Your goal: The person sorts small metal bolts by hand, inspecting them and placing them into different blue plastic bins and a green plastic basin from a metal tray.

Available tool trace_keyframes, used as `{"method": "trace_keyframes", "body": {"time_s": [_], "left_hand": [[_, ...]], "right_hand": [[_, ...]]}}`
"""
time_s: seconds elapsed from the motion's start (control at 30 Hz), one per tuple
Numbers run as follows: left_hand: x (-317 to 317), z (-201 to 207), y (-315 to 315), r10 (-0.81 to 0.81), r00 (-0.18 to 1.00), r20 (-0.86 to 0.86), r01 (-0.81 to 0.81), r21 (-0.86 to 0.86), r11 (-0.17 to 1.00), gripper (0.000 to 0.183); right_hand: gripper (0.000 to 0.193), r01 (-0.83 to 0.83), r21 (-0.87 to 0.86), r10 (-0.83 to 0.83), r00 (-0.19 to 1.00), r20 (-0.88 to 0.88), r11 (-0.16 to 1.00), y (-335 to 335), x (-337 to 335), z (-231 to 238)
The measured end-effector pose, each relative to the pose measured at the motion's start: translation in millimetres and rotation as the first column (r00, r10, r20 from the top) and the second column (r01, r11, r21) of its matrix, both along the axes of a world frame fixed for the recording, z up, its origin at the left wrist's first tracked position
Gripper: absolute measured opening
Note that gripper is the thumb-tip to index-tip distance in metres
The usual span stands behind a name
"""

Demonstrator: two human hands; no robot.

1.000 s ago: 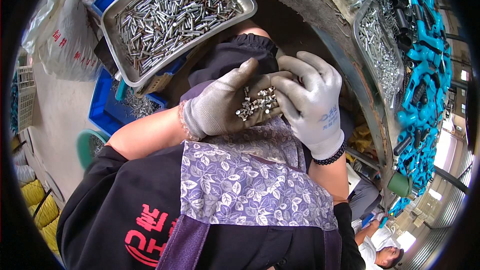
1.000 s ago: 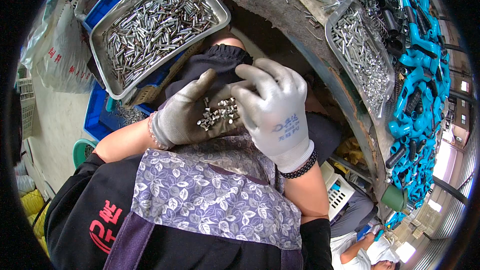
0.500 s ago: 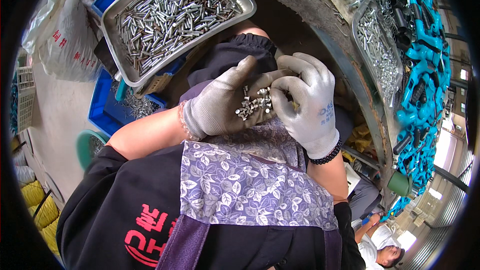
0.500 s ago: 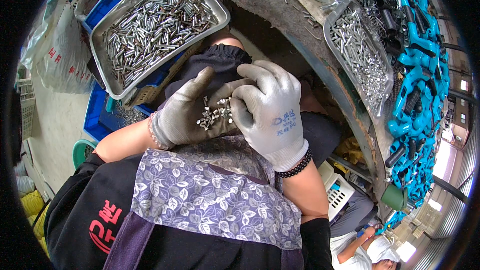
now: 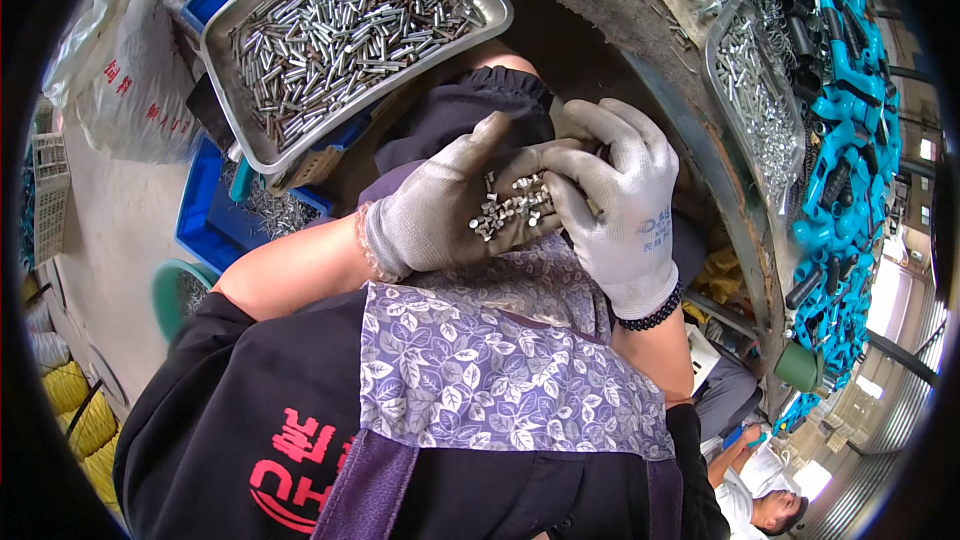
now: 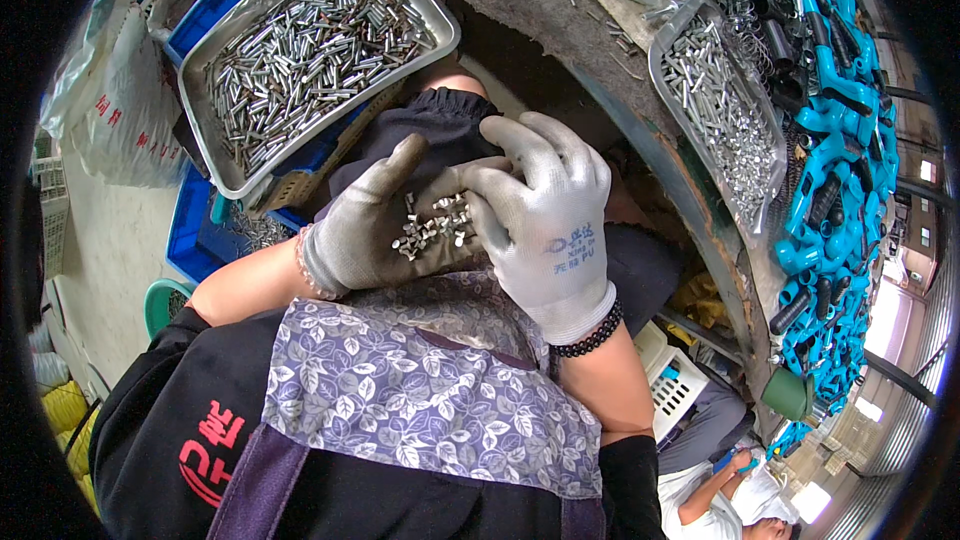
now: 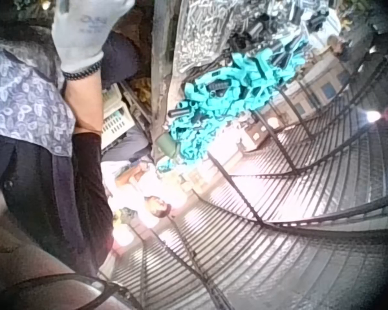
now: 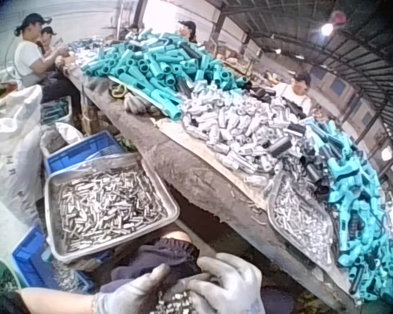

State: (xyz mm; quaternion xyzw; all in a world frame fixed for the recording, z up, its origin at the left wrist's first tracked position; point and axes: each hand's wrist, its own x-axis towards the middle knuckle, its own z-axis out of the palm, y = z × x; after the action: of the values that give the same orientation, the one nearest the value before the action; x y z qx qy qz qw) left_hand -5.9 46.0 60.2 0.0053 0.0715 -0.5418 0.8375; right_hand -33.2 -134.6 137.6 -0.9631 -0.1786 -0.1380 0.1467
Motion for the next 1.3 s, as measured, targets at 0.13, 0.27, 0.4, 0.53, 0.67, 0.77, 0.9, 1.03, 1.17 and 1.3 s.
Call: {"method": "trace_keyframes", "body": {"time_s": [0.13, 0.27, 0.4, 0.53, 0.67, 0.77, 0.9, 1.03, 1.17, 1.3], "left_hand": [[0, 0, 0, -0.012, 1.000, -0.012, 0.012, 0.016, 1.000, 0.064], [-1, -6, 0, -0.026, 1.000, 0.014, 0.026, -0.027, 0.999, 0.067], [-2, -12, -4, -0.041, 0.988, 0.150, 0.042, -0.006, 0.999, 0.075], [-7, -22, -6, -0.038, 0.998, 0.058, 0.046, -0.158, 0.986, 0.072], [-6, -11, -3, -0.027, 0.989, 0.143, 0.023, 0.032, 0.999, 0.068], [-3, -26, -6, -0.016, 0.989, 0.149, 0.030, -0.092, 0.995, 0.068], [-2, -29, -5, -0.069, 0.997, 0.033, 0.073, -0.149, 0.986, 0.069], [-2, -29, -4, -0.116, 0.991, 0.063, 0.116, 0.004, 0.993, 0.070], [-4, -4, -7, -0.040, 0.997, 0.059, 0.035, 0.081, 0.996, 0.072], [2, -6, -9, -0.066, 0.996, -0.060, 0.061, -0.080, 0.995, 0.080]], "right_hand": [[0.014, -0.040, -0.020, 0.040, 0.999, 0.003, 0.999, -2, 0, -2], [0.012, -0.077, -0.034, 0.075, 0.996, -0.055, 0.996, -1, 1, -1], [0.011, -0.099, -0.023, 0.097, 0.991, -0.094, 0.995, -4, 6, -3], [0.011, -0.192, -0.008, 0.189, 0.969, -0.158, 0.981, -12, 14, -6], [0.007, -0.309, -0.040, 0.301, 0.944, -0.136, 0.950, -14, 21, -2], [0.006, -0.273, -0.130, 0.267, 0.962, -0.063, 0.953, -11, 17, 1], [0.007, -0.187, -0.128, 0.183, 0.982, -0.039, 0.974, -4, 9, -3], [0.010, -0.150, -0.072, 0.148, 0.988, -0.035, 0.986, -7, 7, -15], [0.011, -0.139, 0.071, 0.143, 0.988, -0.052, 0.988, -18, 8, -14], [0.010, -0.072, 0.249, 0.076, 0.997, -0.005, 0.966, -30, 2, 3]]}}
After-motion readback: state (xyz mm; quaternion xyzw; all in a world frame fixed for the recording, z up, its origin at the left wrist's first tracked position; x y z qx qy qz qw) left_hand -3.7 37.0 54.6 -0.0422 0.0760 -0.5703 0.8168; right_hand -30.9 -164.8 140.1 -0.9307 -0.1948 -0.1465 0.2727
